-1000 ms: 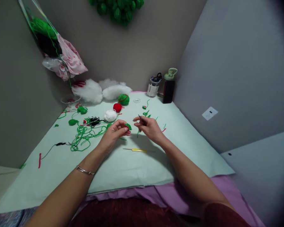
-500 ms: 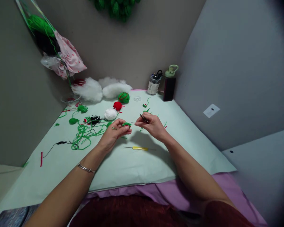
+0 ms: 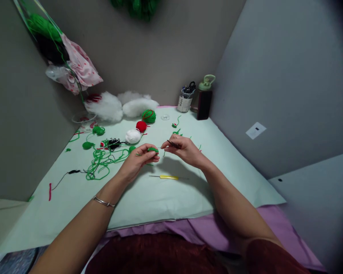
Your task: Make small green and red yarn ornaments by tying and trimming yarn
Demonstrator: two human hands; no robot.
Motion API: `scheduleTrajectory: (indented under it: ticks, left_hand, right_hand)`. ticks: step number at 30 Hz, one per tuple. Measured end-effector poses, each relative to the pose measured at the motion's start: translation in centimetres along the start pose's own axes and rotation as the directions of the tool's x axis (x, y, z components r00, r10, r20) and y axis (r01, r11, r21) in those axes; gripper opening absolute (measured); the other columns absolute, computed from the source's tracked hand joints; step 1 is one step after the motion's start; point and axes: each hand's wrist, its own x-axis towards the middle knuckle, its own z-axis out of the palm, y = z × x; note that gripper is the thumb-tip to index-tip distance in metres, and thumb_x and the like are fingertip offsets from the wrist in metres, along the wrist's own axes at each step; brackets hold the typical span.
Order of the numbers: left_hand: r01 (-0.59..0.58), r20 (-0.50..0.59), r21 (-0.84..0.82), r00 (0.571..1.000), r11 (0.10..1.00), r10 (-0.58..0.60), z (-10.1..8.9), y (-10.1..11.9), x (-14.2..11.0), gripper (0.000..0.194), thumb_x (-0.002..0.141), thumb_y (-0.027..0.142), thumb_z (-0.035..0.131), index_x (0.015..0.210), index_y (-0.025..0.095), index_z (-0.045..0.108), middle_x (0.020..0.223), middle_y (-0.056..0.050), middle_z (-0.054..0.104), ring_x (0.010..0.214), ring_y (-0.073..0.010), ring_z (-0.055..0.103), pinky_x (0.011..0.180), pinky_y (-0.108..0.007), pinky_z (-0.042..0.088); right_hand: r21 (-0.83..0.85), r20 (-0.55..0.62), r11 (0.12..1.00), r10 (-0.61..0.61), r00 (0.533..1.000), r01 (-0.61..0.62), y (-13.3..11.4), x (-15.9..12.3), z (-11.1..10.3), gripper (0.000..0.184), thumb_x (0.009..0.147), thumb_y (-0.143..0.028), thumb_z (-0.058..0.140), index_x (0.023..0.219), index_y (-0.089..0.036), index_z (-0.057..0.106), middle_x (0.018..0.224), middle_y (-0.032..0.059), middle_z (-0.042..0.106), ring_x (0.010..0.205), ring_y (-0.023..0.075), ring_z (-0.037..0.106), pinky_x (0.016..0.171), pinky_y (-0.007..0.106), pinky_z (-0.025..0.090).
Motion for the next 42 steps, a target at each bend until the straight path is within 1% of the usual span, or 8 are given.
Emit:
scheduleTrajectory:
  ticks: [4,11,17,22,26,31,35,42]
  left_hand:
    - [-0.001,0.013,0.022,1.0,1.0,0.001,0.05,0.03,-0.04,0.026,0.074,0.032,0.082,0.092,0.018,0.071,0.086,-0.002,0.07,0.081,-0.0157,0.07,0.083,-0.03,0.055]
    - [-0.023,0.024,0.047,0.999,0.999,0.022,-0.04,-0.19,0.03,0.021,0.077,0.031,0.08,0.092,0.019,0.071,0.088,-0.002,0.07,0.082,-0.0148,0.07,0.083,-0.028,0.054]
    - [-0.017,0.076,0.077,0.997,0.997,0.011,-0.09,-0.3,-0.1,0.02,0.079,0.03,0.078,0.094,0.018,0.071,0.092,-0.003,0.07,0.084,-0.0159,0.069,0.084,-0.029,0.053]
    - [-0.034,0.118,0.095,0.993,0.995,0.022,-0.07,-0.25,-0.24,0.02,0.079,0.029,0.078,0.094,0.018,0.07,0.094,-0.002,0.068,0.083,-0.0153,0.069,0.085,-0.029,0.053]
    - [-0.044,0.144,0.072,0.989,0.996,0.034,-0.09,-0.22,-0.24,0.021,0.079,0.028,0.078,0.094,0.018,0.068,0.095,-0.001,0.066,0.083,-0.0144,0.069,0.085,-0.03,0.054]
    - [-0.046,0.172,0.061,0.984,0.997,0.035,-0.28,-0.44,-0.1,0.019,0.082,0.028,0.076,0.095,0.018,0.066,0.094,-0.001,0.065,0.085,-0.0141,0.068,0.087,-0.03,0.055]
    - [-0.053,0.205,0.071,0.978,0.996,0.037,-0.44,-0.46,-0.08,0.018,0.083,0.027,0.075,0.095,0.018,0.066,0.093,-0.002,0.066,0.085,-0.0141,0.068,0.088,-0.031,0.054]
    - [-0.014,0.269,0.067,0.963,0.998,-0.004,-0.42,-0.34,-0.21,0.019,0.083,0.026,0.075,0.096,0.017,0.064,0.086,-0.002,0.068,0.081,-0.0144,0.068,0.084,-0.029,0.053]
  right_hand:
    - [-0.054,0.017,0.998,-0.017,1.0,0.018,-0.19,0.03,-0.1,0.013,0.092,-0.029,0.065,0.093,-0.023,0.077,0.08,0.0005,0.052,0.073,0.0127,0.051,0.07,0.027,0.04]
    - [-0.11,0.01,0.993,-0.038,0.999,0.039,0.0,-0.06,-0.23,0.011,0.092,-0.026,0.067,0.092,-0.023,0.078,0.084,0.0014,0.056,0.076,0.0133,0.054,0.071,0.028,0.041]
    - [-0.067,0.058,0.995,-0.071,0.996,0.075,0.12,-0.21,-0.56,0.012,0.092,-0.029,0.066,0.094,-0.024,0.078,0.085,0.0017,0.055,0.078,0.0137,0.056,0.071,0.027,0.044]
    - [-0.049,0.109,0.988,-0.141,0.984,0.147,0.09,-0.3,-0.71,0.013,0.093,-0.028,0.066,0.094,-0.024,0.077,0.087,0.002,0.056,0.078,0.0129,0.057,0.071,0.026,0.045]
    - [-0.05,0.114,0.983,-0.172,0.978,0.179,0.24,-0.29,-0.82,0.013,0.094,-0.028,0.065,0.094,-0.021,0.077,0.086,0.0022,0.057,0.078,0.012,0.057,0.07,0.025,0.046]
    - [-0.065,0.095,0.981,-0.176,0.98,0.183,0.42,-0.27,-1.01,0.011,0.093,-0.023,0.067,0.095,-0.019,0.076,0.086,0.0018,0.056,0.076,0.0107,0.056,0.07,0.024,0.046]
    - [-0.077,0.112,0.979,-0.177,0.978,0.186,0.25,-0.32,-0.98,0.01,0.093,-0.022,0.067,0.095,-0.02,0.076,0.087,0.0015,0.056,0.078,0.0105,0.057,0.071,0.024,0.046]
    - [0.027,0.176,0.983,-0.185,0.967,0.183,0.15,-0.33,-0.66,0.011,0.093,-0.024,0.067,0.094,-0.019,0.076,0.085,0.0008,0.055,0.076,0.0103,0.055,0.069,0.024,0.044]
